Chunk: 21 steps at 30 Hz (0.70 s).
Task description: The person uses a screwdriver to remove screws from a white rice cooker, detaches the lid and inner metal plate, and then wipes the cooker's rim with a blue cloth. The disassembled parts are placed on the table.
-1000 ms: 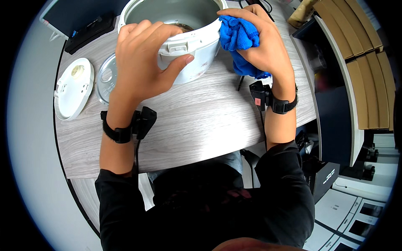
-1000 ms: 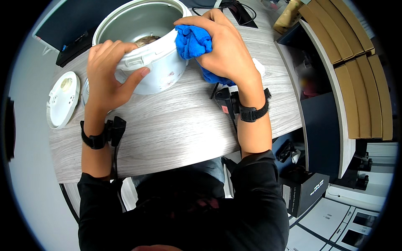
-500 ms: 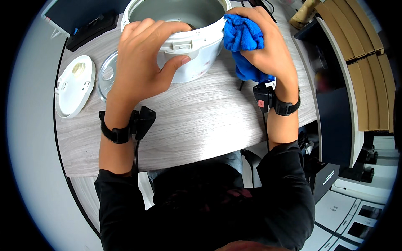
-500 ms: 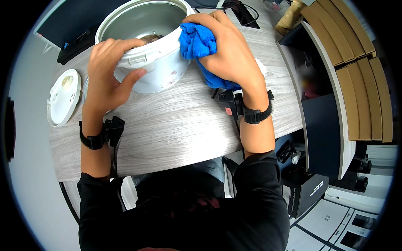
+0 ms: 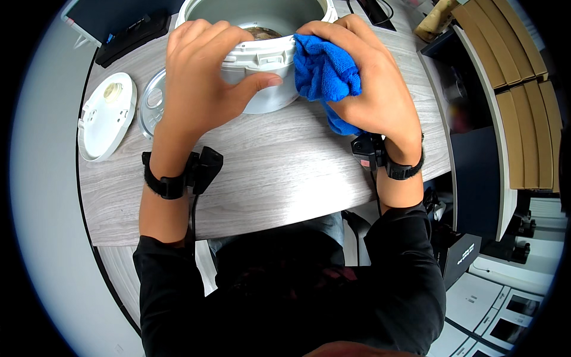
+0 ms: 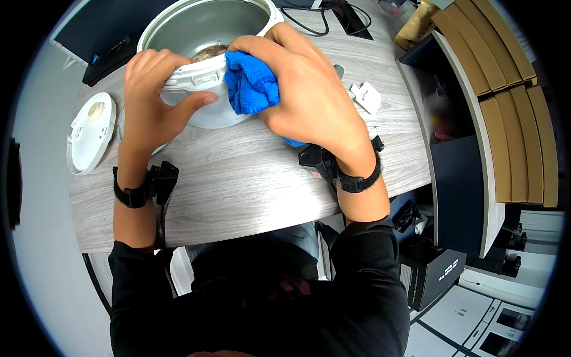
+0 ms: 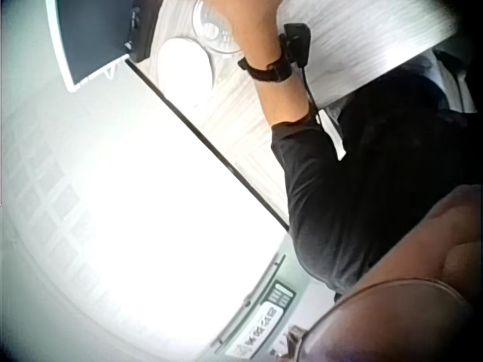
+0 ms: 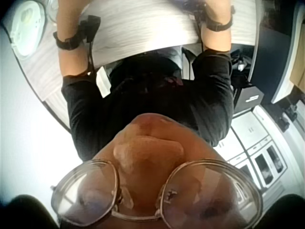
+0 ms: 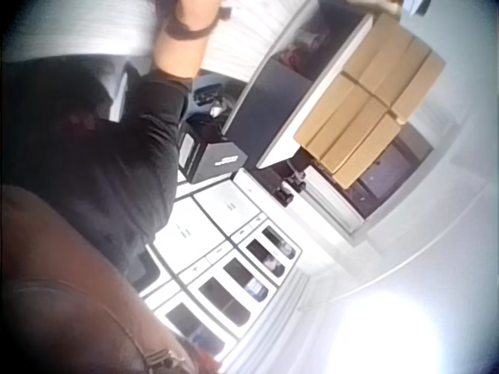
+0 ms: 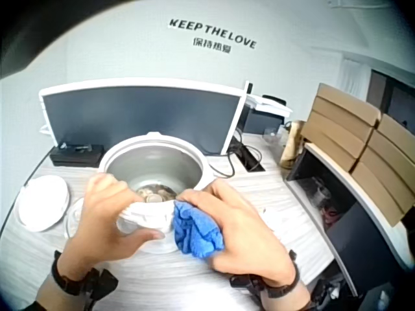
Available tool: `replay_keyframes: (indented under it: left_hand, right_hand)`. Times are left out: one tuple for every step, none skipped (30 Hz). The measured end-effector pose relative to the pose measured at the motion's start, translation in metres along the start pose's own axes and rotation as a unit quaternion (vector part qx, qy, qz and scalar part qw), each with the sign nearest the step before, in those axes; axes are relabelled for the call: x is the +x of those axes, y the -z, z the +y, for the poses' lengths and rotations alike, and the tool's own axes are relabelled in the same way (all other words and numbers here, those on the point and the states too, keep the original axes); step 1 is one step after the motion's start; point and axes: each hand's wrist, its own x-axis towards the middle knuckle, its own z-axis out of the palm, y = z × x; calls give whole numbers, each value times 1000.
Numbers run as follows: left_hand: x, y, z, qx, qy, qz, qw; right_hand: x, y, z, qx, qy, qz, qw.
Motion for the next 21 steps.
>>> replay_keyframes:
  left_hand:
    - [0,-1,0,2,0,-1,1000]
    - [0,-1,-1,4,-1,-1,1000]
    - [0,-1,-1,3,-2,-5,1000]
    - [0,-1,-2,2,-3,-8,1000]
    - [0,-1,-2,1,-4,-12,1000]
    - [0,-1,-2,-2,-6,-10,1000]
    - [0,-1,-1,-6,-9,-8,1000]
    - [1,-1,0,-10,-11,-6,1000]
    - [2,0,1,-15,-14,-9,1000]
    - [3,3,2,-20,-18,-12,1000]
    - [3,4,2,-25,-21,-15,999]
    - [3,4,3,-22,-20,-18,999]
    - [3,4,3,-20,-20,-22,999]
    - [3,4,3,-18,-19,-25,999]
    - [3,4,3,-14,-20,-22,999]
    - [3,3,3,-11,-21,-19,1000]
    - [2,2,2,-8,-22,-15,1000]
    - [2,1,1,-10,-24,-14,1000]
    - [2,1,1,-11,-25,-13,1000]
    - [2,0,1,-12,-27,-11,999]
    - [2,1,1,-13,-25,-13,1000]
  right_hand:
    - [0,0,2,5,8,0,1000]
    - [1,1,6,11,16,0,1000]
    - [1,1,9,16,24,0,1000]
    - [1,3,11,12,18,0,1000]
    - [1,6,13,8,12,1,1000]
    - [1,8,14,3,7,1,1000]
    - [0,8,17,-4,12,20,1000]
    - [0,9,17,3,20,22,1000]
    - [1,12,16,11,28,24,999]
    - [1,13,15,19,35,26,999]
    - [1,11,11,16,32,24,999]
    - [0,6,4,14,29,23,999]
    - [0,3,0,12,25,22,999]
    - [-1,1,-2,4,20,15,1000]
    - [-1,0,-3,-3,16,7,1000]
    - [-1,0,-3,-10,12,-1,1000]
    - [-2,0,0,-10,26,3,1000]
    - [-3,2,4,-24,28,6,999]
    - [-3,4,7,-37,29,9,999]
    - [-3,7,11,-51,30,12,998]
    - [-2,9,18,-73,38,24,996]
